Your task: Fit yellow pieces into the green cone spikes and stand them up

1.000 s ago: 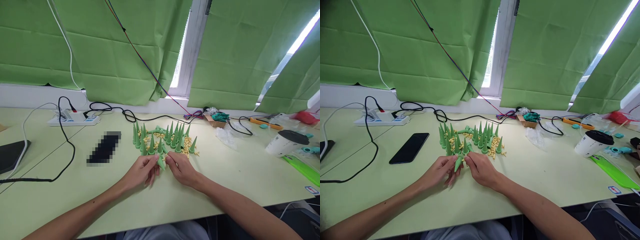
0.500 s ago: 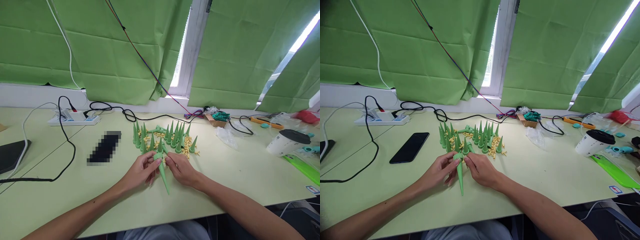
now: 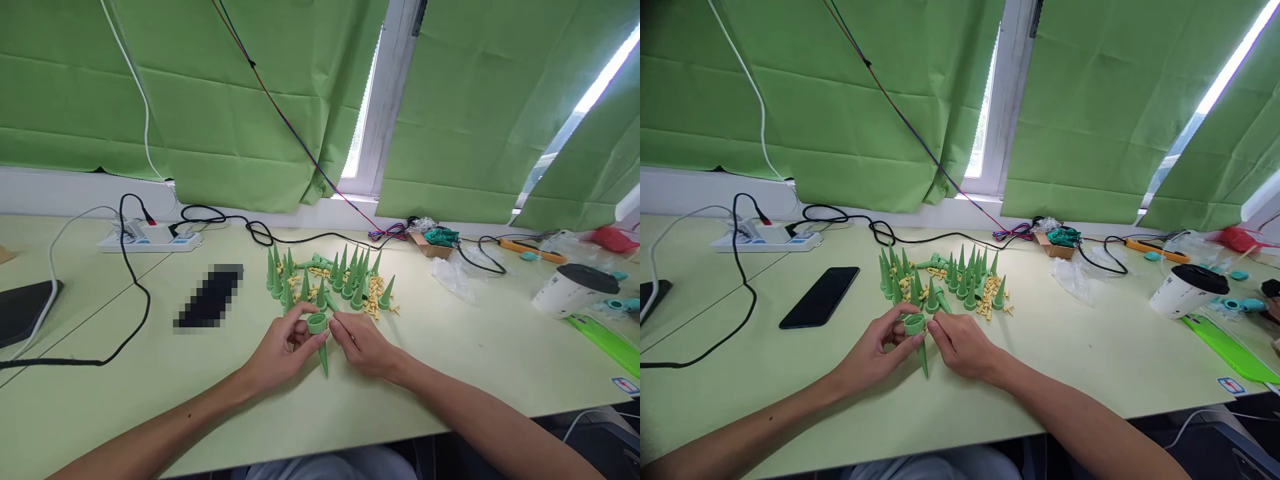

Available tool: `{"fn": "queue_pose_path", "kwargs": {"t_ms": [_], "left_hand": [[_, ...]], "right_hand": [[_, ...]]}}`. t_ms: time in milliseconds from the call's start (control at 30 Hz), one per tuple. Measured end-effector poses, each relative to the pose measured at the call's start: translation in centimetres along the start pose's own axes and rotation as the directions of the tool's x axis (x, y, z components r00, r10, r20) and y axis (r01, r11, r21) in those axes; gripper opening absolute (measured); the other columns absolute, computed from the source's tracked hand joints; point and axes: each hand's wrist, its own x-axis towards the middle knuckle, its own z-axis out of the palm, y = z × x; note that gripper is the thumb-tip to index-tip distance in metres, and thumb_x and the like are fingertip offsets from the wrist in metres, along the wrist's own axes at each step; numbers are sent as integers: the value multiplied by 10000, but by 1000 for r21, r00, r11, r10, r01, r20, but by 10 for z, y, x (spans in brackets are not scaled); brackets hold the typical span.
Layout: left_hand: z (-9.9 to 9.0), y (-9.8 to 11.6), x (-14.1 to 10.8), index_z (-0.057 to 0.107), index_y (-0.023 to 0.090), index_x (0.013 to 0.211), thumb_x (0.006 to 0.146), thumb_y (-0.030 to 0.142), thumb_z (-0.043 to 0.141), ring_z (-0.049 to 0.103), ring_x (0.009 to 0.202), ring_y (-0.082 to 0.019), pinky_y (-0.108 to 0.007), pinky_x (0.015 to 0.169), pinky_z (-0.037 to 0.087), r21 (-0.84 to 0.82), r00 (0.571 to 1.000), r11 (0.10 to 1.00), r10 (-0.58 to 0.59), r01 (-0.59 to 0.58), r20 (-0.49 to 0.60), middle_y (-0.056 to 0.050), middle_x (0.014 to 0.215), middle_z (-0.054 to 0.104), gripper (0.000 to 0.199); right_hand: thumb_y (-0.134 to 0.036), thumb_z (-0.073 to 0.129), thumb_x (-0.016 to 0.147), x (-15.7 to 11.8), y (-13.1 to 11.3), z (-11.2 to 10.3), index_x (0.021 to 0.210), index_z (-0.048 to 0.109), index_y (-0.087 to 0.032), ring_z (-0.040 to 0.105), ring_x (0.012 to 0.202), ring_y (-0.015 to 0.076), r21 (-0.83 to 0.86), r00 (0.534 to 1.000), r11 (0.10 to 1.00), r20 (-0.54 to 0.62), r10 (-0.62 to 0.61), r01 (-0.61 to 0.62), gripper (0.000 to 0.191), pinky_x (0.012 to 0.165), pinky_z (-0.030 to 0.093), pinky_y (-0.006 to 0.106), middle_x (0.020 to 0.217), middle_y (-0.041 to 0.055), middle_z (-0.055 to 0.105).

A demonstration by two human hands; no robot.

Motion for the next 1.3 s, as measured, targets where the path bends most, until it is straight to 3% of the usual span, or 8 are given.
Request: {"fn": "queue_pose_path", "kwargs": {"t_ms": [433,700,767,867,967,1033,1167,1300], "left_hand": [[-7,-17,-8,591,225,1177,912,213,484,413,498,-96,-203,540,381,404,940,849,316,-341,131,46,625,539,286],[-2,-18,-11,370,235,1297,891,332,616,444,507,-99,-198,491,365,230,936,908,336,-352,104,74,676,481,485],[-2,-17,-10,388,224,1229,919,349,569,447,528,-101,-202,493,362,144,934,923,350,-356,62,53,715,504,379],[-4,-10,-9,463,197,993,998,370,413,444,535,-99,-219,529,373,80,958,956,285,-281,-31,33,703,523,179],[-6,-3,-6,452,181,640,1033,438,273,425,501,-103,-238,541,366,77,988,985,153,-153,1,28,533,459,503],[-5,-1,-4,478,168,550,1026,491,265,425,466,-102,-243,518,353,28,998,998,47,-47,31,20,470,440,613],[-2,-6,0,547,149,559,999,563,316,439,428,-102,-238,488,355,-82,982,990,-101,115,157,10,429,464,647],[-1,-7,2,503,167,659,950,605,423,417,383,-88,-216,425,322,-163,972,972,-135,167,193,48,441,441,532]], "right_hand": [[-309,217,1047,0,-4,-2,708,205,-243,263,488,124,33,999,998,7,-54,53,346,530,258,284,583,-53,267],[-248,262,1041,1,-4,-2,706,228,-234,248,480,109,-16,983,994,-146,-113,112,337,504,235,271,580,-55,267],[-228,279,1038,2,-4,-2,709,234,-234,245,476,108,-16,971,990,-191,-140,140,332,498,230,270,580,-56,265],[-208,292,1036,2,-4,-1,716,246,-234,260,479,111,-7,966,988,-209,-154,156,324,500,240,269,584,-54,280],[-216,289,1040,0,-3,-1,722,265,-234,296,489,117,3,969,989,-201,-147,150,320,510,262,267,590,-46,315],[-228,287,1044,-1,-2,0,724,282,-233,325,500,121,6,972,990,-193,-137,141,319,518,276,265,596,-39,340],[-236,304,1043,-2,1,1,733,309,-228,345,520,122,15,975,990,-172,-138,143,310,529,278,262,613,-36,358],[-232,320,1041,-2,2,1,748,328,-224,355,538,118,27,977,988,-156,-144,150,293,538,280,253,631,-36,374]]}}
